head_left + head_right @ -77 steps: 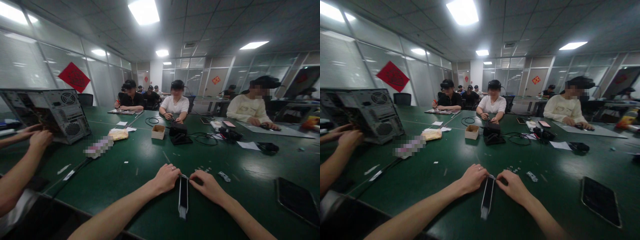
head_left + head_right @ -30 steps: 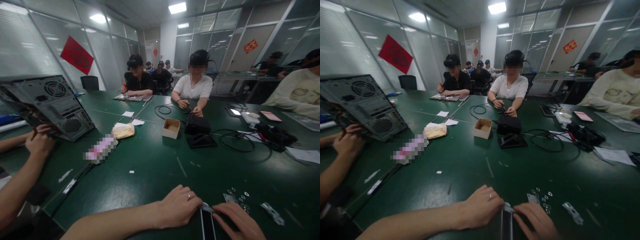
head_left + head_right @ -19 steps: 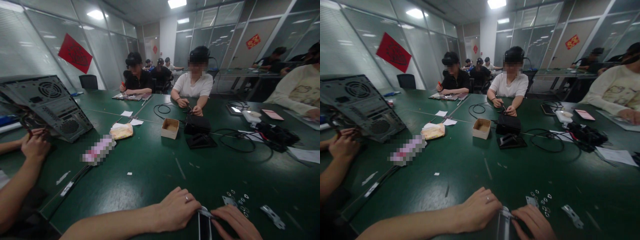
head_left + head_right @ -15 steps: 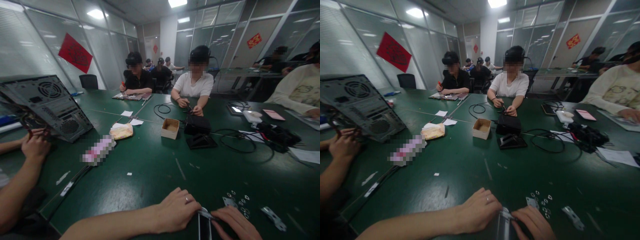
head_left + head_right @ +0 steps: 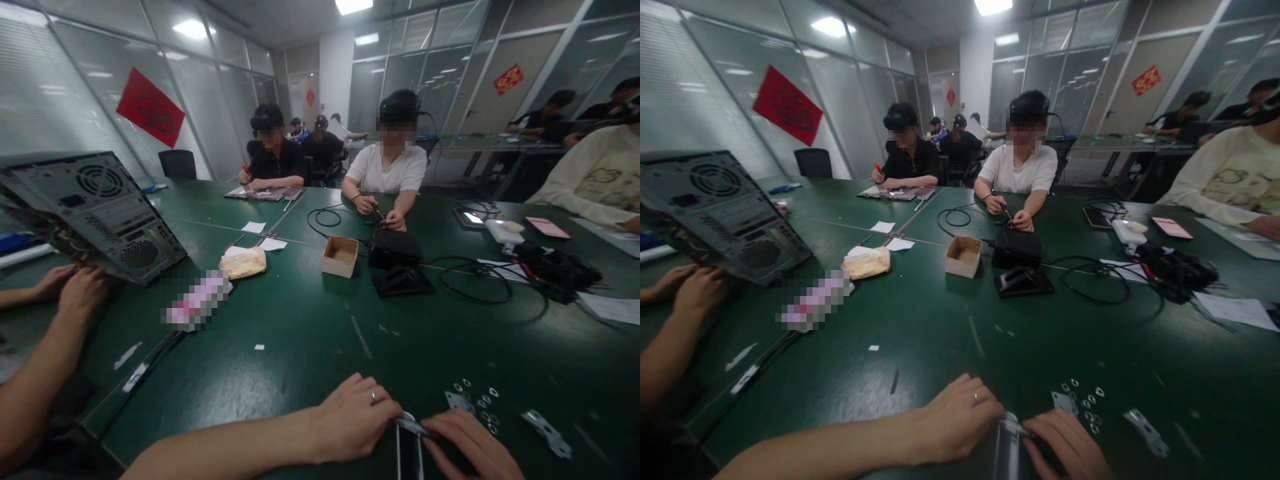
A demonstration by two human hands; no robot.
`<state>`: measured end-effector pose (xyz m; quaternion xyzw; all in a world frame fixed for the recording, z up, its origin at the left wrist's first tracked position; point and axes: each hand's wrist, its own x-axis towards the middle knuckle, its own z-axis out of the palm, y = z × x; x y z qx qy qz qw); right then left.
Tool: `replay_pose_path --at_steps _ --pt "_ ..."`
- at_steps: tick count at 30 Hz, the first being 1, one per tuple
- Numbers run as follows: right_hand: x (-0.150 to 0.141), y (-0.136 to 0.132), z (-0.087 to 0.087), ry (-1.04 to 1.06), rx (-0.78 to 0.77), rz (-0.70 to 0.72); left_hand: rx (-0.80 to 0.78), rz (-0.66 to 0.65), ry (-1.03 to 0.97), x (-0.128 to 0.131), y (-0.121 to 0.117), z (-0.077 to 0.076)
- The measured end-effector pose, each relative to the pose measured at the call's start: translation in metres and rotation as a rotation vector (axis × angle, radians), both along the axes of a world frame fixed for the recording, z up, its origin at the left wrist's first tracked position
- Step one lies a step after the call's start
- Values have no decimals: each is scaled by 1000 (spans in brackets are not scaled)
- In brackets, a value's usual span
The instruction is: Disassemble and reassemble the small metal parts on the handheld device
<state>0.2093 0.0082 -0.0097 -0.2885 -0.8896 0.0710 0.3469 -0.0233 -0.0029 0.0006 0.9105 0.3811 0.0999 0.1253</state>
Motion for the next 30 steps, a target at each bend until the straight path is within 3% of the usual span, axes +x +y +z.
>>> replay_pose_path --at_steps 9,15,21,24,26,30 --pt "-3 -6 -4 -3 -43 -37 52 16 42 3 -3 6" --pt "2 -13 -12 -150 -110 -91 111 -16 -9 4 -1 -4" --pt "25 -10 20 -320 -4 -251 28 -20 -182 5 5 -9" --pt "45 1 30 -355 13 -415 -141 59 -235 8 11 -3" --pt "57 10 27 -384 4 -478 -218 113 -287 10 16 0" --pt "71 25 8 -473 -89 -483 -170 140 -316 12 17 3"
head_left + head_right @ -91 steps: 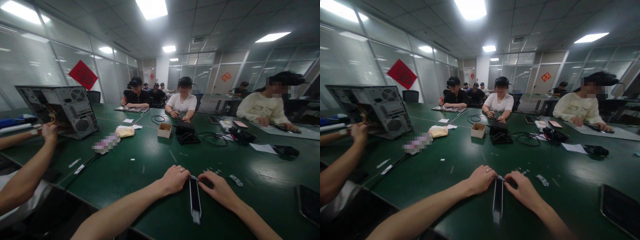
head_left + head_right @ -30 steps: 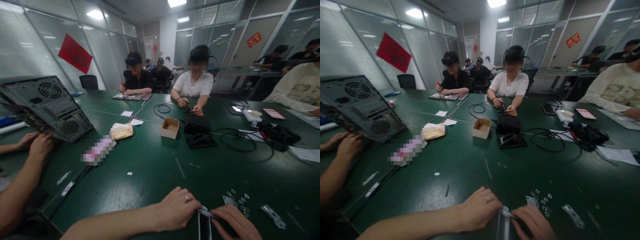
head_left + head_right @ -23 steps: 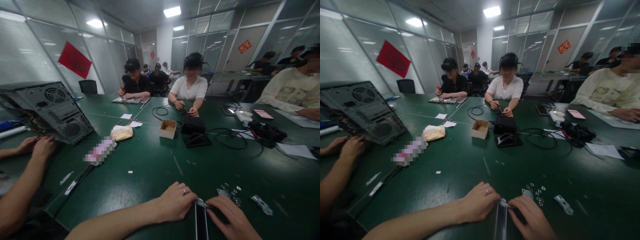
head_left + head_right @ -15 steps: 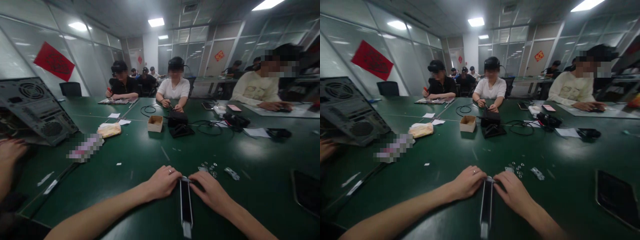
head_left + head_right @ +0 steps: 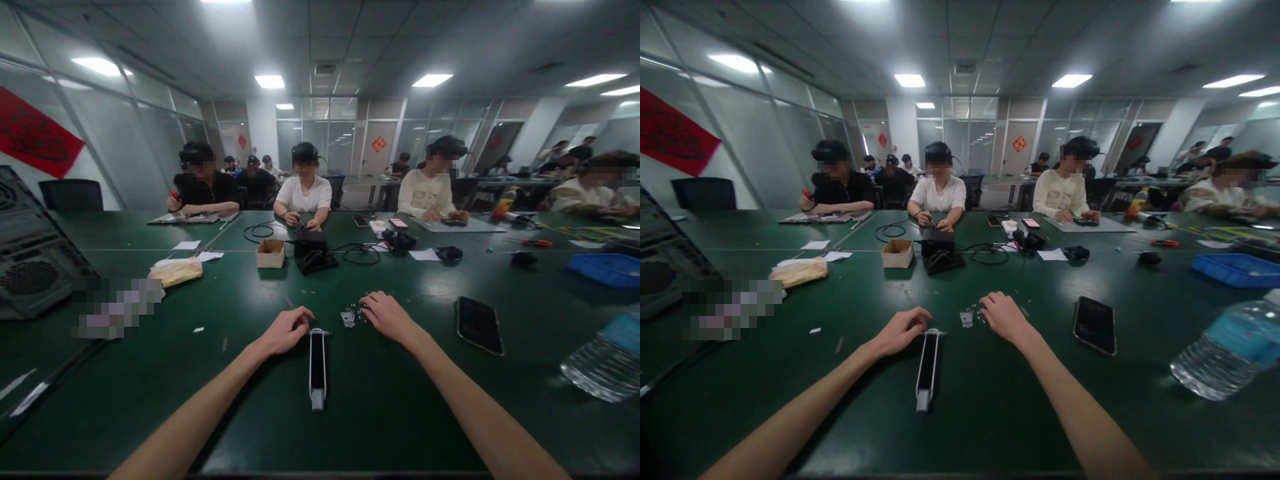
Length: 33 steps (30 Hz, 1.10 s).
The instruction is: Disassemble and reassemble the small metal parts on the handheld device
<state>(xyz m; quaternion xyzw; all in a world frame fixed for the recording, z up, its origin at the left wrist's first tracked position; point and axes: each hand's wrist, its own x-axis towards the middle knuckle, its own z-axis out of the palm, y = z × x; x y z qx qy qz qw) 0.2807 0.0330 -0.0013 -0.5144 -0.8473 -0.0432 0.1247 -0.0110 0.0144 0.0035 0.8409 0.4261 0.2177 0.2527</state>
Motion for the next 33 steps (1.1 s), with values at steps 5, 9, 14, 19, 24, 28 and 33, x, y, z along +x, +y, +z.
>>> replay_pose_path --at_steps 5,9,14,19,24,28,33 --pt "-1 3 -9 -34 -36 2 114 -69 110 0 -10 1" --pt "-9 1 -6 -28 -44 16 166 -122 147 -1 -12 -1" --pt "-18 2 -8 -42 -32 8 229 -142 182 -1 -12 -4" --pt "-21 4 -6 -61 6 -31 240 -164 188 -2 -14 -4" --pt "-20 4 -5 -55 28 -52 254 -152 198 -1 -18 -3" --pt "-22 0 0 31 84 -34 248 -132 218 0 -20 -3" --pt "-42 -22 12 215 162 160 308 -80 236 1 -21 -3"
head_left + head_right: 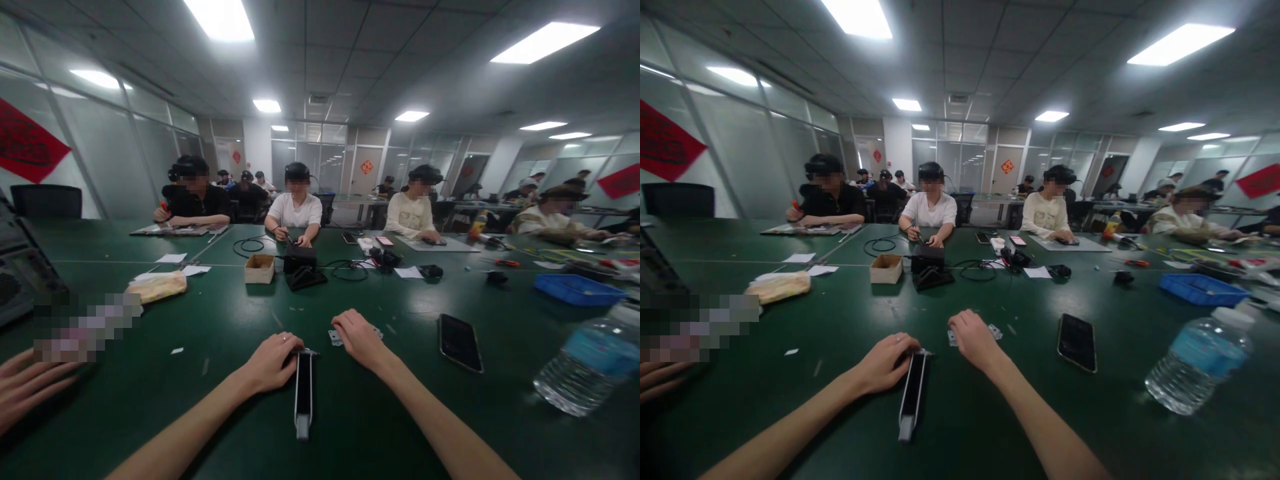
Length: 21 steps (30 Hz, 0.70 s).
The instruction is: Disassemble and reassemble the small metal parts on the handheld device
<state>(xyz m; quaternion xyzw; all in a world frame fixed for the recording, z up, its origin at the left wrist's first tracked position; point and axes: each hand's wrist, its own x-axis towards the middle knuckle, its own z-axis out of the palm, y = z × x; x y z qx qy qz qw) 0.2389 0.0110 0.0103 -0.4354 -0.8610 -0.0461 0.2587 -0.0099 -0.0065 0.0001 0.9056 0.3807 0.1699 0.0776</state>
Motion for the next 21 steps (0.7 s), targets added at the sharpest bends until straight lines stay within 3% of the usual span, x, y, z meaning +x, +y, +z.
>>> replay_pose_path --at_steps 4,7,13,21 --pt "-26 -17 -1 94 75 244 83 37 -58 1 0 3" --pt "-41 -22 -9 153 76 331 127 15 -91 1 -3 4" --pt "-49 -20 -21 311 50 390 196 -54 -103 3 -2 -6" --pt "-49 -19 -20 313 30 370 253 -74 -153 3 2 -8"
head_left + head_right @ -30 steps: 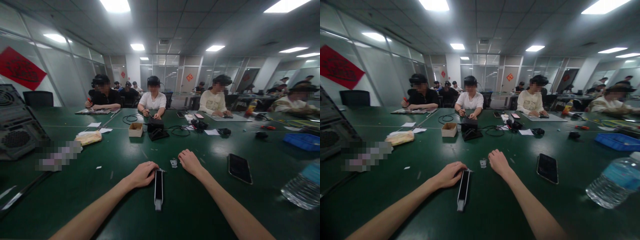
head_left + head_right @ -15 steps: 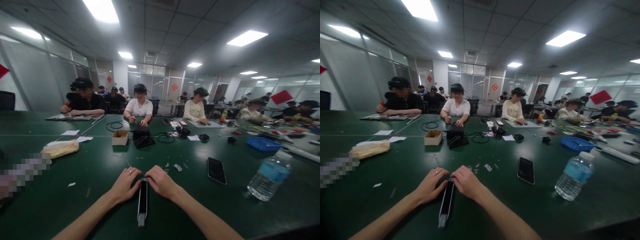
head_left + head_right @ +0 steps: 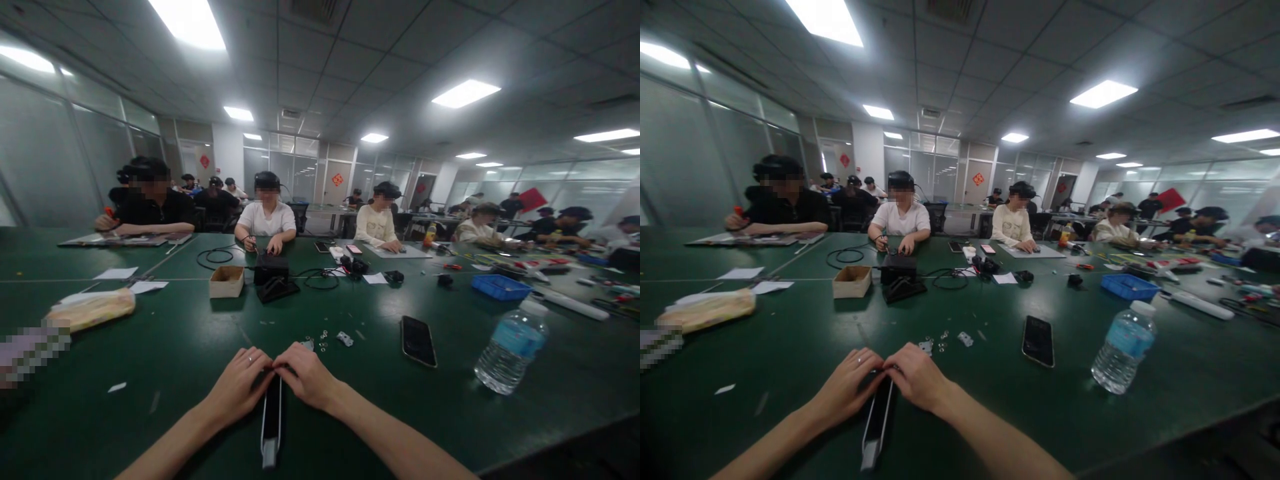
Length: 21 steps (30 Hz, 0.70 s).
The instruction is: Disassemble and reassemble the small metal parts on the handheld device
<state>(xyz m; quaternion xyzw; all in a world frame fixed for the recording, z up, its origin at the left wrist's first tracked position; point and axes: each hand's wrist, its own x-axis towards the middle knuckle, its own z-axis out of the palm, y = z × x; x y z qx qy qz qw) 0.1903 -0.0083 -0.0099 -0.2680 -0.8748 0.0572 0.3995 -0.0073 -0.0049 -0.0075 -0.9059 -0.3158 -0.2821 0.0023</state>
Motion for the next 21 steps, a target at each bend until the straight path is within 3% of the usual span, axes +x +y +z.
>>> replay_pose_path --at_steps 8,16,21 --pt "2 0 1 -55 22 -14 33 52 53 -1 -4 9" --pt "18 3 14 -291 -20 -275 -124 340 253 -14 2 25" --pt "21 0 17 -449 -110 -323 -189 303 310 -11 -1 20"
